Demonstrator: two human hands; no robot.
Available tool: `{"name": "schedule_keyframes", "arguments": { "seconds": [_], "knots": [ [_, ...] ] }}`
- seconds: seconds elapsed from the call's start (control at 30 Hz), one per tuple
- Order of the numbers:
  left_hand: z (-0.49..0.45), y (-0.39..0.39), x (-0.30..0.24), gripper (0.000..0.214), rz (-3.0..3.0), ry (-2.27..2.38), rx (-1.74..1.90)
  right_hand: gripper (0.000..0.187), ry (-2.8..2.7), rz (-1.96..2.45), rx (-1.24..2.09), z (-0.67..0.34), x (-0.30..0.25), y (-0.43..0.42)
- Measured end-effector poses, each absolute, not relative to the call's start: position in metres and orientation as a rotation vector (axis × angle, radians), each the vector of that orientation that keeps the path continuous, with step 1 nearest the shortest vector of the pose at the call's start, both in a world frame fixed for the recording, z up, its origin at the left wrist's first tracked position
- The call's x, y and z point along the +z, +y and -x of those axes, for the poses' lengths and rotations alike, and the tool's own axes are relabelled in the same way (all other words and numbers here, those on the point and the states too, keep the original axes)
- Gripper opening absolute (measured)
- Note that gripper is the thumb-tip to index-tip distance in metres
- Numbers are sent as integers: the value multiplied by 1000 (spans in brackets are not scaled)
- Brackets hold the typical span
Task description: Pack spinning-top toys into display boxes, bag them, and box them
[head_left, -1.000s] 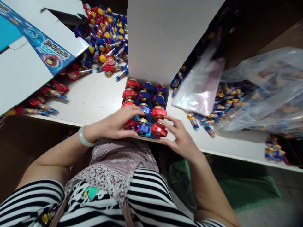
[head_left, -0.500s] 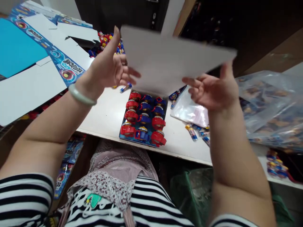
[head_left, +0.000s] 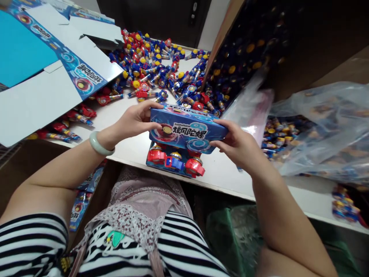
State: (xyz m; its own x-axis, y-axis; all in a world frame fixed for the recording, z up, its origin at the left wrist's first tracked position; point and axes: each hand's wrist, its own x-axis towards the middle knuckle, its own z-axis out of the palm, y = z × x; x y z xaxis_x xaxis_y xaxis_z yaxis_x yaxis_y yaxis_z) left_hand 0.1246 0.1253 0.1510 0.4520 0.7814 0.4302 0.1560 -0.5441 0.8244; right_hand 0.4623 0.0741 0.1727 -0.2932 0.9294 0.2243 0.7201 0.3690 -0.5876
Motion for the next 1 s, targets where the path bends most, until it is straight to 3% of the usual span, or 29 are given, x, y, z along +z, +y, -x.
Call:
{"name": "schedule_keyframes", "arguments": {
  "seconds": [0.1, 0.33, 0.57, 0.7, 0.83, 1.0],
  "knots": [
    [-120, 117, 141, 52, -2004, 809, 1053, 59, -2139, 1447, 510, -462, 161, 62],
    [-118, 107, 116, 42, -2380, 1055, 1094, 57, -2232, 1563, 140, -457, 132, 45],
    [-102, 105, 91, 31, -2646, 954, 892, 55, -2321, 1466, 305, -467, 97, 38],
    [-102, 94, 67, 31, -2464, 1007, 1010, 55, -2199, 1490, 331, -459, 75, 31],
    [-94, 101, 77, 38, -2174, 928, 967, 57, -2188, 1414, 507, -475, 75, 25],
    [-100, 174, 83, 45, -1545, 1028, 1368, 44, -1894, 1619, 547, -504, 53, 4]
  ]
}}
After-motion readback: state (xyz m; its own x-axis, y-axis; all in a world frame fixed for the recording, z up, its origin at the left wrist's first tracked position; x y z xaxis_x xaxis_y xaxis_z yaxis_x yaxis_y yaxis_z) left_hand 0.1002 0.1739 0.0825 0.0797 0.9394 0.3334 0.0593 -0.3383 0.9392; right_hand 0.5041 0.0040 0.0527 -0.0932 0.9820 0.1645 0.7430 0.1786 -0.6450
